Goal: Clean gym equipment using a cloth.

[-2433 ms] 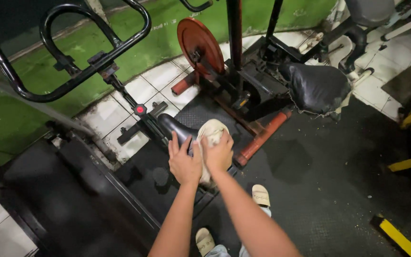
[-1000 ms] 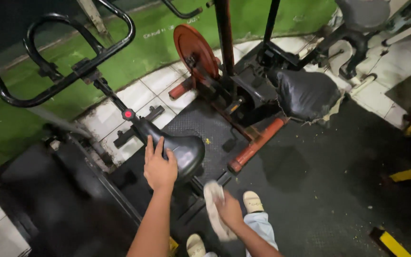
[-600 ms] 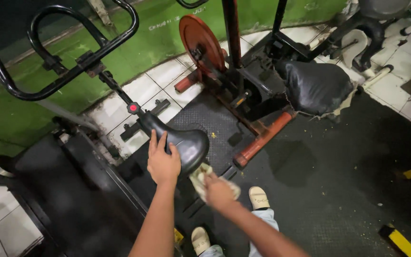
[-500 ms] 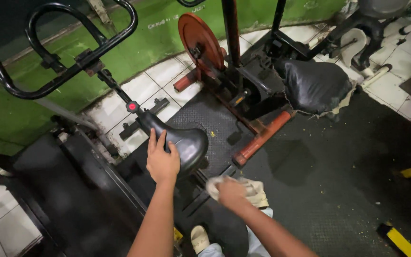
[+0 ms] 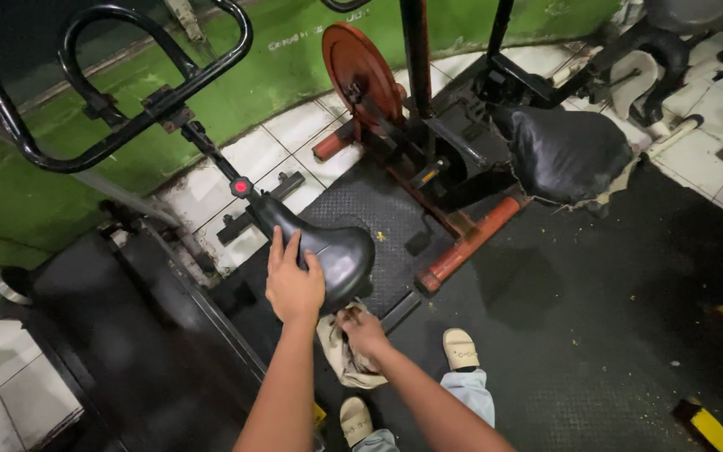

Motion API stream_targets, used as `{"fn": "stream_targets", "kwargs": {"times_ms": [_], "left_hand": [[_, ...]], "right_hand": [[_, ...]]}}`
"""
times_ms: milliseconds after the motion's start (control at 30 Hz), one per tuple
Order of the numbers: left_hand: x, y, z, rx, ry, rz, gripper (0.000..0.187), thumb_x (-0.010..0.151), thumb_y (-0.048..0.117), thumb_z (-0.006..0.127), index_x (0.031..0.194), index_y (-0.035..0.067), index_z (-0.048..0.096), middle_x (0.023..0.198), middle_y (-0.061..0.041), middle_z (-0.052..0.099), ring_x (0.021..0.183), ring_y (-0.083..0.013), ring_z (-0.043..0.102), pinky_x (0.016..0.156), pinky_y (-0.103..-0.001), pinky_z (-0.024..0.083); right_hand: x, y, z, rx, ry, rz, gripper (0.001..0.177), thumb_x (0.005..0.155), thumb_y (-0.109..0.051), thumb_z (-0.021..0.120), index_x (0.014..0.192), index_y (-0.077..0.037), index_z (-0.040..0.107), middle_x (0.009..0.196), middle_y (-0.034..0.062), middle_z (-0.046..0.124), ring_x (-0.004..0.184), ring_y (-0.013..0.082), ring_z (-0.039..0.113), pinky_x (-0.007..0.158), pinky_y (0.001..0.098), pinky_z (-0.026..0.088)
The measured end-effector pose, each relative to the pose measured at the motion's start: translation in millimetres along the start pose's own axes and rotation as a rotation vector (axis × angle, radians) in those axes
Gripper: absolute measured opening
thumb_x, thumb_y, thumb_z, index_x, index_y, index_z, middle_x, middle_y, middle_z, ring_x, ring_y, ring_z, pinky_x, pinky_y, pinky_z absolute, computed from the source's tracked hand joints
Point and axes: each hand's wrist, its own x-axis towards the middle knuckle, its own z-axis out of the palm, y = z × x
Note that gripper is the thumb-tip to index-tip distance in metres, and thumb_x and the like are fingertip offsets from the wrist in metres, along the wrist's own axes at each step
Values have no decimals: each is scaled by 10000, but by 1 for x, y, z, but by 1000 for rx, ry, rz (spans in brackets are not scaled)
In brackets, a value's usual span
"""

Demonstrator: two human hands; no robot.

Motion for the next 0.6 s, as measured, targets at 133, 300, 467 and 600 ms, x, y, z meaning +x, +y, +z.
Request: {"fn": "stream_targets", "kwargs": {"times_ms": [133,300,467,600], "left_hand": [[0,-3,4,-5,9,8,436,904,263,594,1327,211,687,1611,1,442,1388,-289,505,1045,-443,479],[-2,0,0,-10,10,28,463,886,259,605,1338,191,676,1603,-22,432,1393,-301,485,1027,-454,468],[-1,0,2,-1,-2,9,450,893,259,599,1332,209,681,1614,-10,438,1403,-297,492,1057,-446,477],[0,-4,5,13,13,29,461,874,245,605,1326,202,688,1601,-23,445,1392,-311,493,1044,-456,476]], "right_hand": [[32,43,14,286,13,177,495,1015,-449,598,1199,-1,695,1062,117,727,922,206,642,837,385,518],[19,13,9,672,10,328,352,993,-238,599,1238,9,650,1034,80,730,887,209,673,786,428,539],[55,44,21,445,122,220,272,978,-186,620,1106,26,732,975,110,759,806,211,668,713,405,534],[55,31,22,243,238,163,236,934,-118,588,1053,2,752,907,108,768,738,190,694,635,395,539]]}}
